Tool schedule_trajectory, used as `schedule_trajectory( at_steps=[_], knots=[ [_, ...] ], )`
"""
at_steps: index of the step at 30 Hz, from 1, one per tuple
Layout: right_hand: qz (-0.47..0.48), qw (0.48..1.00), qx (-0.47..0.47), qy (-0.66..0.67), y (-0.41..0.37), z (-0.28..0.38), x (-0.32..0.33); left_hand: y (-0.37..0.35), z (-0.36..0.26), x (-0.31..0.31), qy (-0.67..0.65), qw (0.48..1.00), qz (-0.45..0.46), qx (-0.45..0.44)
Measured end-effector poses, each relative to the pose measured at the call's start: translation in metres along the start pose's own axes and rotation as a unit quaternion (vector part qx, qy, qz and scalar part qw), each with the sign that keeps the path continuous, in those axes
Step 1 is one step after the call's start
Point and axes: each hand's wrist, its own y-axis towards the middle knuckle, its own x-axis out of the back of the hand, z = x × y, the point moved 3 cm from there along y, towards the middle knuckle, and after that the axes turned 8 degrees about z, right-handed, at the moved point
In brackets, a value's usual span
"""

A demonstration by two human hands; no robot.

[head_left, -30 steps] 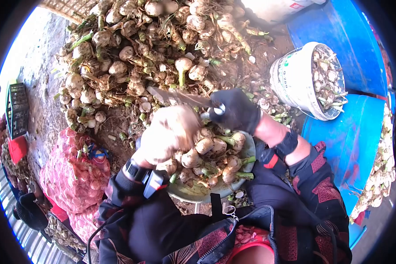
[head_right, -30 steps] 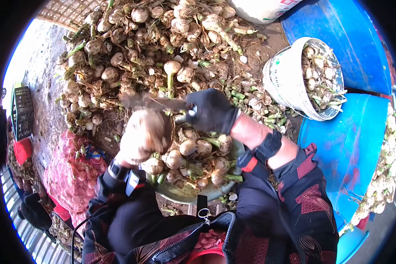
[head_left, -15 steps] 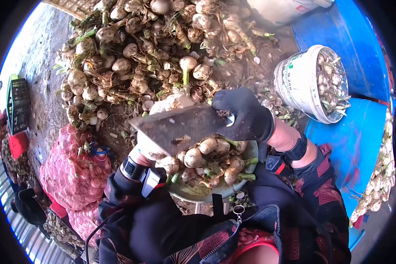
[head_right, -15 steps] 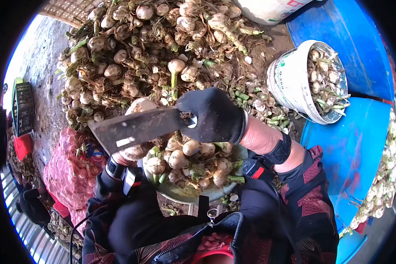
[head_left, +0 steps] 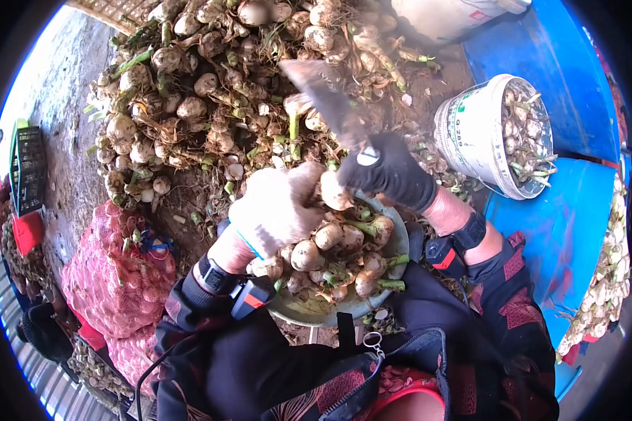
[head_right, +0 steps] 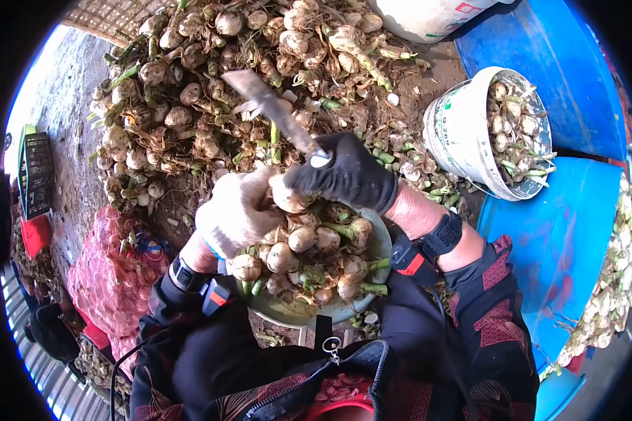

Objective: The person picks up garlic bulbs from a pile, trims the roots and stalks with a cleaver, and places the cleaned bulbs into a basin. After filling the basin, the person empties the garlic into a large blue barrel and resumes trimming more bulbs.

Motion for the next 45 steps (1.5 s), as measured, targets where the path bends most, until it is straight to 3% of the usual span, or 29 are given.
schedule_trajectory(
  at_steps=[1,2,5,6,8,9,10,12,13,14,16,17,18,20,24,26,27,28,30,31,32,34,35,36,37,38,39,42,45],
  knots=[
    [0.006,0.994,0.042,-0.100,0.005,-0.005,-0.001,0.004,0.001,-0.004,0.048,0.998,-0.017,-0.031],
    [0.021,0.998,0.018,-0.058,0.005,-0.006,-0.007,0.009,0.003,-0.009,0.095,0.993,-0.034,-0.063],
    [-0.015,0.999,0.039,-0.006,0.006,-0.011,-0.002,0.014,0.006,-0.003,0.168,0.963,-0.210,-0.024],
    [-0.033,0.998,0.015,0.046,0.005,-0.011,-0.001,0.011,0.012,0.001,0.150,0.929,-0.322,-0.102],
    [-0.106,0.990,0.089,0.006,0.002,-0.017,0.010,0.002,0.025,-0.001,0.041,0.897,-0.432,-0.089],
    [-0.117,0.987,0.105,0.012,0.004,-0.019,0.009,-0.002,0.025,0.004,-0.163,0.933,-0.321,0.011],
    [-0.128,0.984,0.121,0.018,0.006,-0.018,0.007,0.001,0.034,-0.004,-0.364,0.894,-0.254,0.051],
    [-0.105,0.983,0.118,-0.092,0.004,-0.009,-0.002,0.009,0.047,-0.024,-0.567,0.817,-0.095,0.037],
    [-0.096,0.988,0.121,-0.021,0.008,-0.012,-0.012,0.010,0.031,-0.023,-0.267,0.937,-0.201,-0.102],
    [-0.047,0.994,0.056,-0.086,0.007,-0.013,-0.014,0.014,0.028,-0.032,-0.369,0.882,-0.260,-0.139],
    [-0.037,0.990,0.042,-0.128,0.005,-0.017,-0.015,0.009,0.038,-0.024,-0.303,0.936,-0.172,-0.047],
    [-0.035,0.990,0.043,-0.128,0.006,-0.019,-0.013,0.010,0.046,-0.029,-0.702,0.705,-0.096,0.040],
    [-0.044,0.991,0.037,-0.121,0.007,-0.022,-0.010,0.008,0.036,-0.016,-0.334,0.910,-0.216,-0.114],
    [-0.055,0.992,0.030,-0.113,0.008,-0.022,-0.003,0.003,0.045,-0.016,-0.543,0.828,-0.125,0.058],
    [-0.061,0.977,0.096,-0.180,0.011,-0.013,-0.004,0.003,0.031,-0.007,-0.429,0.886,-0.115,0.134],
    [-0.079,0.944,0.083,-0.308,0.015,-0.024,-0.002,0.000,0.028,-0.002,-0.252,0.957,-0.124,0.073],
    [0.027,0.897,0.039,-0.440,0.024,-0.037,0.004,-0.003,0.023,0.002,-0.263,0.949,-0.170,0.035],
    [0.027,0.896,0.040,-0.441,0.021,-0.045,0.008,-0.008,0.023,0.008,-0.346,0.919,-0.157,0.101],
    [0.042,0.940,-0.072,-0.332,0.012,-0.063,0.015,-0.013,0.025,0.008,-0.410,0.906,-0.101,-0.040],
    [0.033,0.954,-0.091,-0.285,0.004,-0.066,0.017,-0.016,0.024,0.009,-0.390,0.909,0.112,-0.097],
    [0.033,0.953,-0.094,-0.286,0.000,-0.068,0.021,-0.019,0.016,0.003,-0.184,0.949,0.215,-0.141],
    [-0.011,0.968,-0.108,-0.227,-0.005,-0.073,0.033,-0.014,0.014,-0.002,-0.137,0.947,0.159,-0.242],
    [-0.026,0.973,-0.112,-0.200,-0.007,-0.073,0.038,-0.004,0.029,0.002,-0.103,0.970,0.118,-0.186],
    [-0.058,0.971,-0.105,-0.205,-0.007,-0.076,0.042,0.007,0.060,-0.005,-0.293,0.952,0.068,-0.047],
    [-0.067,0.975,-0.120,-0.172,-0.009,-0.073,0.044,0.028,0.061,0.006,-0.191,0.982,-0.009,0.003],
    [-0.077,0.978,-0.135,-0.139,-0.010,-0.071,0.046,0.048,0.071,0.009,-0.109,0.986,-0.051,0.115],
    [-0.078,0.978,-0.135,-0.140,-0.011,-0.071,0.047,0.073,0.097,0.006,-0.011,0.985,-0.029,0.170],
    [-0.089,0.981,-0.147,-0.085,-0.010,-0.076,0.050,0.123,0.121,-0.013,0.109,0.965,0.013,0.239],
    [-0.110,0.978,-0.151,-0.092,-0.011,-0.078,0.054,0.146,0.151,-0.033,0.095,0.957,-0.117,0.246]
  ],
)
